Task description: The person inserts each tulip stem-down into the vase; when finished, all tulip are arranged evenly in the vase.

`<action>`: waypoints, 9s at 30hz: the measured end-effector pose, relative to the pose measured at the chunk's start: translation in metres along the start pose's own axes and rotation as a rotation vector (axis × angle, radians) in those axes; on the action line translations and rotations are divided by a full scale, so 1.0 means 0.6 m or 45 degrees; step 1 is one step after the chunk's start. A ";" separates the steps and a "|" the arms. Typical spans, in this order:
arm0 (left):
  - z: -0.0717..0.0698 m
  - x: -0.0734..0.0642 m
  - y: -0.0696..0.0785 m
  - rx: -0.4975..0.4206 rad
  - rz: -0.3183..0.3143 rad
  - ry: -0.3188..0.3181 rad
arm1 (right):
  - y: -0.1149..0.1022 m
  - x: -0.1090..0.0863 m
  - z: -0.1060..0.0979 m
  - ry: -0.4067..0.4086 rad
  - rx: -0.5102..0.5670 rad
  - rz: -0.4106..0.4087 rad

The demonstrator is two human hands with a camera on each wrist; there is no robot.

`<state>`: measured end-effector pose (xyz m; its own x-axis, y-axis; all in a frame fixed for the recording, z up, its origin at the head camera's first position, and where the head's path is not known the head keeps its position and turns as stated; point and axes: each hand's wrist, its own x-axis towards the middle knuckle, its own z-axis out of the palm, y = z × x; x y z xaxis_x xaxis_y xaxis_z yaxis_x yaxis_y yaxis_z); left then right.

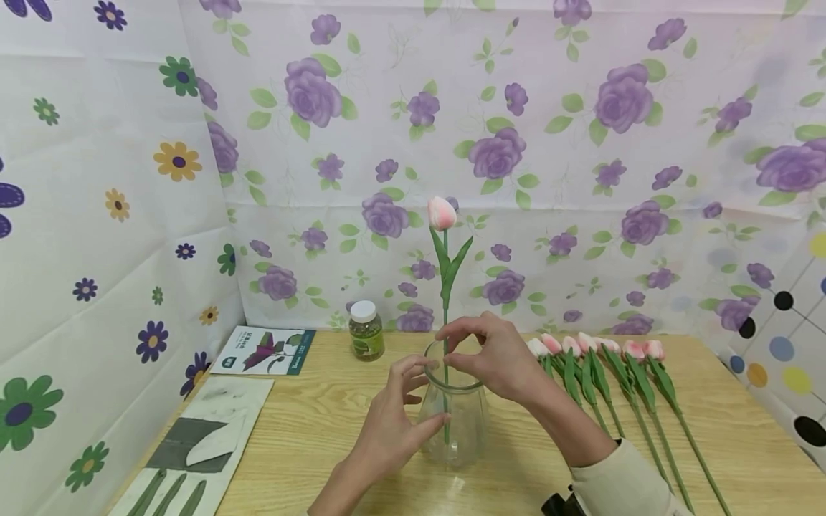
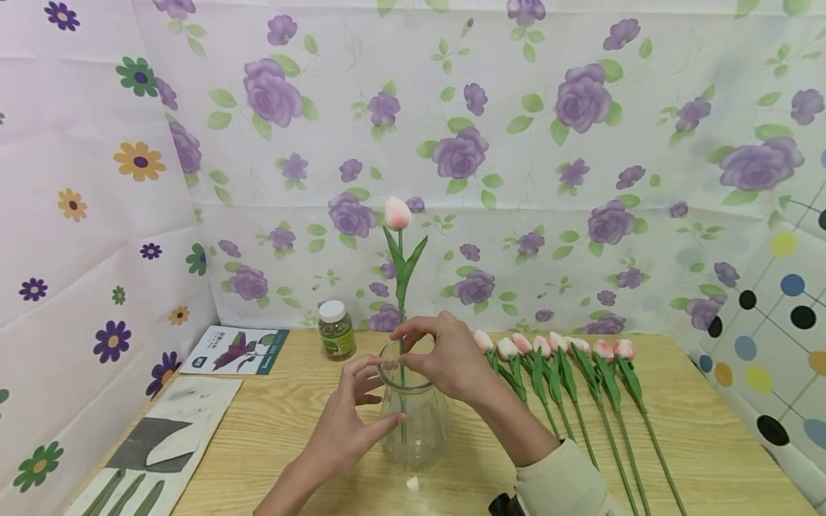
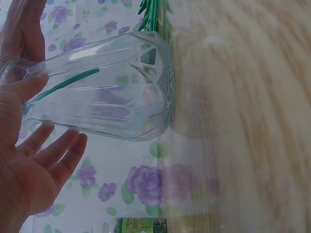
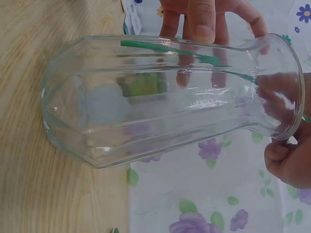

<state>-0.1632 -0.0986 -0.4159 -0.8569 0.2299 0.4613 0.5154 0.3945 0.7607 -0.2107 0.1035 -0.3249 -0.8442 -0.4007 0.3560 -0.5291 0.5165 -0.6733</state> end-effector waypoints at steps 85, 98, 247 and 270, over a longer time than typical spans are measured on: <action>0.008 0.000 0.001 0.020 0.022 0.013 | 0.220 -0.119 -0.095 -0.094 0.127 0.368; 0.007 0.000 0.003 0.034 0.013 0.032 | 0.251 -0.136 -0.072 -0.207 0.097 0.494; 0.013 -0.005 0.001 0.059 0.105 0.094 | 0.085 -0.048 -0.095 0.517 0.673 0.473; 0.012 -0.005 0.005 0.046 0.071 0.088 | 0.059 -0.037 -0.078 0.712 0.460 0.304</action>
<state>-0.1591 -0.0917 -0.4185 -0.8238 0.1906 0.5339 0.5605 0.4149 0.7167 -0.2149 0.1660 -0.3264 -0.9025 0.1914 0.3858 -0.3438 0.2192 -0.9131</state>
